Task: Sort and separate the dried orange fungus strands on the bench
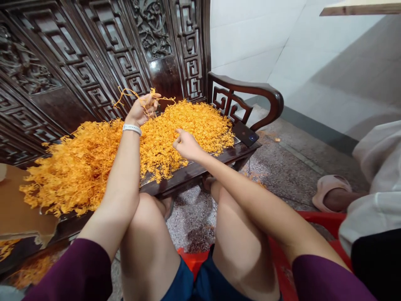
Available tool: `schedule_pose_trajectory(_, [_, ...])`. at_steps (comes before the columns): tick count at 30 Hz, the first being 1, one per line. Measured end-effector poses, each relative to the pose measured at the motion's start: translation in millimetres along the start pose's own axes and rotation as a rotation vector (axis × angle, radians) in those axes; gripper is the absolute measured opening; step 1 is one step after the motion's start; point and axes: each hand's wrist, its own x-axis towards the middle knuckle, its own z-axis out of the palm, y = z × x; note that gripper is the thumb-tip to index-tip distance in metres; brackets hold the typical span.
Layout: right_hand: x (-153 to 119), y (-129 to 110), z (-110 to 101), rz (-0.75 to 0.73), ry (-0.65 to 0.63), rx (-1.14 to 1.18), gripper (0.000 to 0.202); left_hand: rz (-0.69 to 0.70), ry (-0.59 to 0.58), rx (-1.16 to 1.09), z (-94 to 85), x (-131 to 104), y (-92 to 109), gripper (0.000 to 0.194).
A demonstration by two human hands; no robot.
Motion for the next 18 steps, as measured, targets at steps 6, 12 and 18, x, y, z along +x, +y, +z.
schedule_pose_trajectory(6, [-3, -21, -19, -0.012, 0.322, 0.146, 0.017, -0.086, -0.314, 0.229, 13.1, -5, 20, 0.034])
schedule_pose_trajectory(12, [2, -24, -28, 0.025, 0.259, 0.284, 0.031, -0.151, -0.661, 0.395, 50.3, 5, 33, 0.032])
schedule_pose_trajectory(18, [-1, -20, -25, -0.164, 0.103, 0.203, 0.048, -0.170, -0.803, 0.489, 63.5, 15, 27, 0.013])
